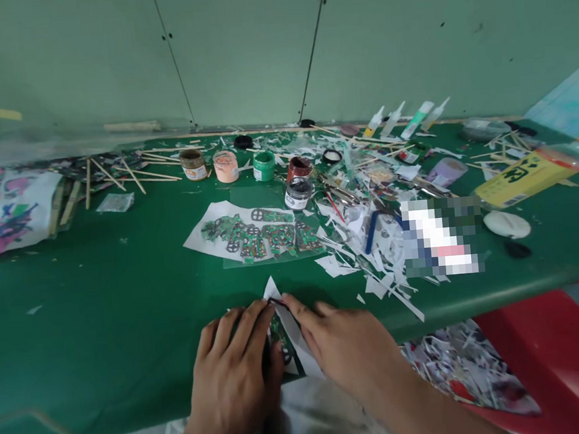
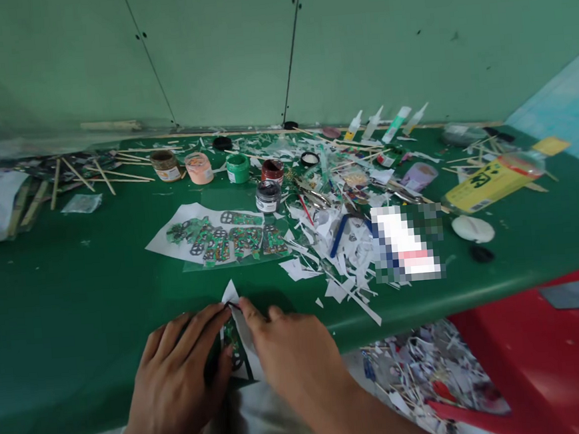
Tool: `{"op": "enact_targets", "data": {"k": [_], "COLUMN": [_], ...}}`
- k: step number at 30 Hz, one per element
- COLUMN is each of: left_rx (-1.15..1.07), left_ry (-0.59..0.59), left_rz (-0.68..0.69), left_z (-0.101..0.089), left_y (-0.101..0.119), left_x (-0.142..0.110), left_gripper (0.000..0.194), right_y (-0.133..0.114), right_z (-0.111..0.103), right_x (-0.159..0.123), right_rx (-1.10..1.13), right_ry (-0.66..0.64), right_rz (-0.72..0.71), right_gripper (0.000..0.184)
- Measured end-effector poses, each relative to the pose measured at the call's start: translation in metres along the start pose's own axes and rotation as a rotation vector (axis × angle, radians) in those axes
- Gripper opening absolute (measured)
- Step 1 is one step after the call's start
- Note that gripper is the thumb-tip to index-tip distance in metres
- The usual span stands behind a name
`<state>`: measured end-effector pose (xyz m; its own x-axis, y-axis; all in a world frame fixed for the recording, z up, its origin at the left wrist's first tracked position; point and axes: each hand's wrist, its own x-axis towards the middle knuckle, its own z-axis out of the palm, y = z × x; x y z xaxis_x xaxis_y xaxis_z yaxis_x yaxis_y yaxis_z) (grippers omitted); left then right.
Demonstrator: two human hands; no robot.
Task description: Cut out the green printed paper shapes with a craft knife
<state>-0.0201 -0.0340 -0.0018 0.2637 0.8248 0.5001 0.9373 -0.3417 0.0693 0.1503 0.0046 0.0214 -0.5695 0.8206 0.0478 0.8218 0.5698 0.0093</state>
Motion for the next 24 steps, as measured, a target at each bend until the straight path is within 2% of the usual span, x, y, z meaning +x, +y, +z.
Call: {"op": "enact_targets", "data": {"k": [5,7,10,13,18,24], "left_rx": [0.004,0.009,0.008,0.004,-0.004,-0.034], "left_ry": [-0.019,-0.036,-0.06,-0.085,-0.107,-0.151], "left_rz": [-0.004,0.006,0.03,0.031,0.035,0.066], "left_z": [-0.001,-0.002,-0.006,-0.011,-0.017,-0.024], "left_y": [-0.001,-0.003,-0.007,-0.011,-0.02,-0.039], "left_x": [-0.001,-0.001,0.0,0.003,0.002,-0.001], "left_gripper": [0.031,0.032,0.033,0.033,0.036,0.043], "right_y": [0.003,0.009,0.016,0.008,-0.01,0.008], "right_z": [-0.004,-0.005,-0.006,-0.005,-0.002,0.0], "right_x": [-0.006,-0.008,-0.004,0.009,0.026,0.025], "right_rx": [-0.087,-0.016,0.159,0.212,0.179,0.14], "right_ry": [-0.044,-0.027,0.048,0.131,0.04,0.009], "right_rz": [-0.049,-0.045,0.037,0.149,0.187,0.222], "right_gripper": [0.066,0.058,0.044,0.041,0.043,0.041]}}
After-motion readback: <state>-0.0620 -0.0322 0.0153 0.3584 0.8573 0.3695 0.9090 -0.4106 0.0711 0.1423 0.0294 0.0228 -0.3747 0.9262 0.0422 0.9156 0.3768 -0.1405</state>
